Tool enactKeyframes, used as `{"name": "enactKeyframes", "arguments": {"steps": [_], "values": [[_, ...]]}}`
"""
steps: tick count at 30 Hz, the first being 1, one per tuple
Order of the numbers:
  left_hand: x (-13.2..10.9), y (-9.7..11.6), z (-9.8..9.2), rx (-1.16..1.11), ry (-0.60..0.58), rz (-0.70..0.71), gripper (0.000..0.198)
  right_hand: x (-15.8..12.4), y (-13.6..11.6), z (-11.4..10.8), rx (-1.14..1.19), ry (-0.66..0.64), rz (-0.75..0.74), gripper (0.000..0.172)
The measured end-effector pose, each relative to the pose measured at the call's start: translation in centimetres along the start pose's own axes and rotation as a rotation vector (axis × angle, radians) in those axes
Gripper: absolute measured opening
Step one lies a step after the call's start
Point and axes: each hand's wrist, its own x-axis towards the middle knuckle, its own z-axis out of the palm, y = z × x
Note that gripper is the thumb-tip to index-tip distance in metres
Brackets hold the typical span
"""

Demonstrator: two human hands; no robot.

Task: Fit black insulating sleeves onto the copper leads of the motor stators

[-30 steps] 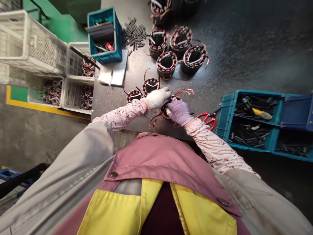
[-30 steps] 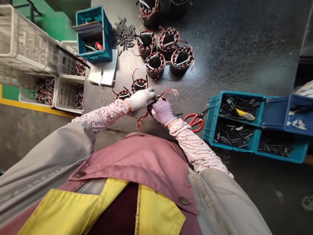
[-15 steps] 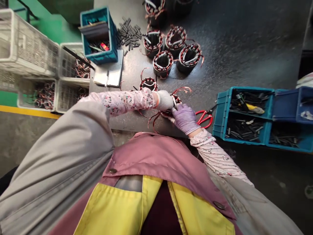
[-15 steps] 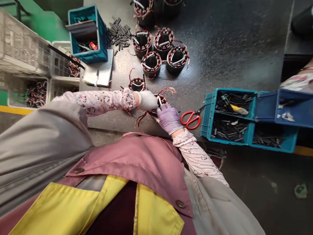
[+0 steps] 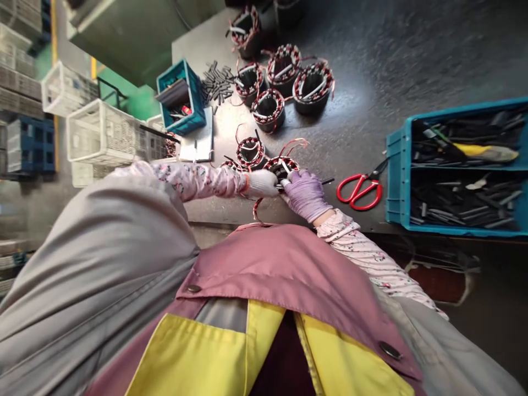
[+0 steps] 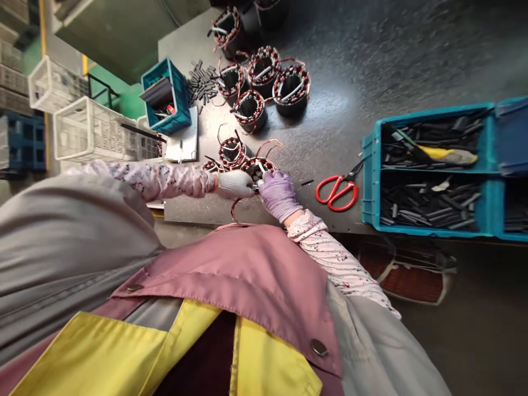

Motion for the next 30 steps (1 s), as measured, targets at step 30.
{"name": "enactKeyframes", "arguments": {"steps": [30], "values": [[2.4, -5.0, -5.8, 0.109, 0.436, -0.024, 0.038, 3.0, 1.3, -2.5, 0.045, -0.081, 0.23, 0.044]]}}
